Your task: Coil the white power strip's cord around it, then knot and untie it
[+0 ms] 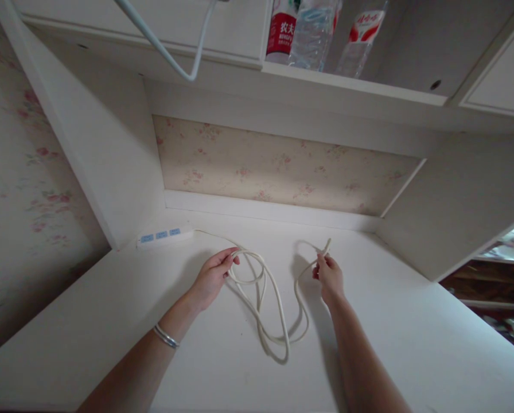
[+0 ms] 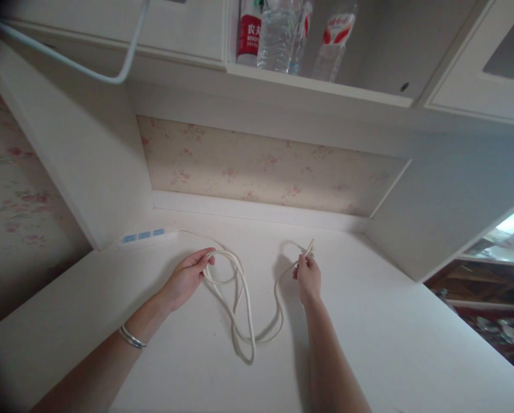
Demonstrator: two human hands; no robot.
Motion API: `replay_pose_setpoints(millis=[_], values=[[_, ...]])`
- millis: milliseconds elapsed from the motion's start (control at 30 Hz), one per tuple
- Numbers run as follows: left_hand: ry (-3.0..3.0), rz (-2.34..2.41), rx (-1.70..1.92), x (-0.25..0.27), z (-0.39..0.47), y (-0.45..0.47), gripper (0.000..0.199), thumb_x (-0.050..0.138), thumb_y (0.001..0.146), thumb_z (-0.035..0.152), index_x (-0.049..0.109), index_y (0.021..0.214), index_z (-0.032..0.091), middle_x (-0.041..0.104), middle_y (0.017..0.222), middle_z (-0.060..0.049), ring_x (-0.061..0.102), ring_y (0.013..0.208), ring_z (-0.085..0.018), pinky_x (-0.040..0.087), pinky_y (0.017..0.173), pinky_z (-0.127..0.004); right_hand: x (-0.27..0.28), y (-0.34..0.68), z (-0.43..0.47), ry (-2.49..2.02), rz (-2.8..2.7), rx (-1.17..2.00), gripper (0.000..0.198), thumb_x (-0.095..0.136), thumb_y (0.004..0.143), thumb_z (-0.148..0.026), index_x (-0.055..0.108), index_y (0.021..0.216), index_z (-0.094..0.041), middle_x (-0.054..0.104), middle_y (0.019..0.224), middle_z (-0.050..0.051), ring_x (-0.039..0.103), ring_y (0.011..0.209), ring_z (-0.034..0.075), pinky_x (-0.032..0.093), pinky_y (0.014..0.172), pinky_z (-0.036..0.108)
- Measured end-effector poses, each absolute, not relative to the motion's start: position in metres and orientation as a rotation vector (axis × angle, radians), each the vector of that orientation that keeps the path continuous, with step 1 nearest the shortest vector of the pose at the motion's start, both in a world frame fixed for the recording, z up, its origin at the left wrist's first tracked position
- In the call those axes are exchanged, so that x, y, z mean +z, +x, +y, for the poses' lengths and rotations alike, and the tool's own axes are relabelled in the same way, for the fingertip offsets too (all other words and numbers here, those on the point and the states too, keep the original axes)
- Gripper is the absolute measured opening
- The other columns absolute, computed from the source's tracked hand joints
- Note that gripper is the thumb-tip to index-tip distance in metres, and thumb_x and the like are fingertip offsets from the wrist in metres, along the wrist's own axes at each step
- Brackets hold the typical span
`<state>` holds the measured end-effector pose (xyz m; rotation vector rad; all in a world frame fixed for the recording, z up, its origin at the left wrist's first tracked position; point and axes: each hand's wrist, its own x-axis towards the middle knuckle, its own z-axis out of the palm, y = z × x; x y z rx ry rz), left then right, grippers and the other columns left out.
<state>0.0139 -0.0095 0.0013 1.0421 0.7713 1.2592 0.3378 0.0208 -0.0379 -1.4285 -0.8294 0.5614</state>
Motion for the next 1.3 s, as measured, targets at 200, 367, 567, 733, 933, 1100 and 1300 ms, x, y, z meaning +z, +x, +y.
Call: replay_pose_setpoints(millis=[200, 367, 567, 733, 933, 1100, 1300], values=[[1.147, 0.82, 1.229, 0.009, -0.007, 0.004, 0.029, 0.062, 0.079, 0.034, 0.061, 0.105, 0.02, 0.058, 0.09, -0.002, 0.045, 0.067, -0.009, 0.035, 0.059, -0.02, -0.031, 0.365, 0.022, -1.178, -0.478, 0.425, 0.024, 0.056, 0.075, -0.043, 0.054, 0.079, -0.019, 0.058, 0.071, -0.002, 0.061, 0.064, 0.012, 0.052, 0.055, 0.023], [1.159, 0.676, 1.156, 0.022, -0.012, -0.003, 0.026, 0.066, 0.075, 0.026, 0.062, 0.099, 0.018, 0.057, 0.087, -0.003, 0.05, 0.072, -0.011, 0.041, 0.064, -0.022, -0.03, 0.382, 0.02, -1.087, -0.37, 0.496, 0.028, 0.062, 0.07, -0.034, 0.043, 0.087, -0.024, 0.059, 0.094, -0.003, 0.063, 0.07, 0.009, 0.053, 0.059, 0.023], [1.12, 0.721, 1.159, 0.02, -0.012, 0.0, 0.013, 0.069, 0.066, 0.015, 0.062, 0.076, 0.016, 0.053, 0.077, 0.0, 0.052, 0.075, -0.013, 0.047, 0.075, -0.028, -0.035, 0.366, 0.023, -1.163, -0.432, 0.778, 0.035, 0.068, 0.061, -0.023, 0.047, 0.09, -0.025, 0.058, 0.098, -0.003, 0.064, 0.076, 0.012, 0.056, 0.062, 0.028], [1.041, 0.739, 1.406, 0.011, -0.005, 0.003, 0.011, 0.071, 0.061, 0.011, 0.062, 0.067, 0.015, 0.052, 0.078, 0.002, 0.052, 0.073, -0.009, 0.043, 0.067, -0.019, -0.03, 0.329, 0.017, -1.343, -0.657, 0.954, 0.038, 0.068, 0.066, -0.031, 0.054, 0.1, -0.021, 0.064, 0.093, 0.004, 0.064, 0.068, 0.016, 0.054, 0.057, 0.03], [0.9, 0.699, 1.403, 0.011, -0.008, 0.011, 0.012, 0.075, 0.061, 0.014, 0.063, 0.063, 0.015, 0.054, 0.07, 0.004, 0.053, 0.072, -0.007, 0.044, 0.077, -0.02, -0.017, 0.252, -0.009, -1.207, -1.534, 0.55, 0.044, 0.062, 0.077, -0.037, 0.056, 0.119, -0.026, 0.054, 0.121, 0.009, 0.057, 0.097, 0.021, 0.05, 0.08, 0.038], [0.821, 0.71, 1.363, 0.014, -0.013, 0.016, 0.014, 0.075, 0.058, 0.012, 0.065, 0.067, 0.016, 0.061, 0.074, 0.002, 0.058, 0.075, -0.009, 0.045, 0.08, -0.022, -0.025, 0.217, -0.014, -1.184, -1.664, 0.687, 0.061, 0.054, 0.083, -0.038, 0.032, 0.14, -0.034, 0.039, 0.138, 0.01, 0.06, 0.081, 0.016, 0.05, 0.078, 0.037], [0.879, 0.67, 1.226, 0.013, -0.02, 0.028, 0.018, 0.07, 0.064, 0.011, 0.065, 0.08, 0.016, 0.067, 0.083, -0.003, 0.062, 0.089, -0.016, 0.044, 0.087, -0.027, -0.02, 0.209, 0.013, -1.063, -1.333, 1.193, 0.071, 0.056, 0.081, -0.044, 0.022, 0.143, -0.034, 0.042, 0.138, 0.009, 0.063, 0.085, 0.018, 0.05, 0.075, 0.036]])
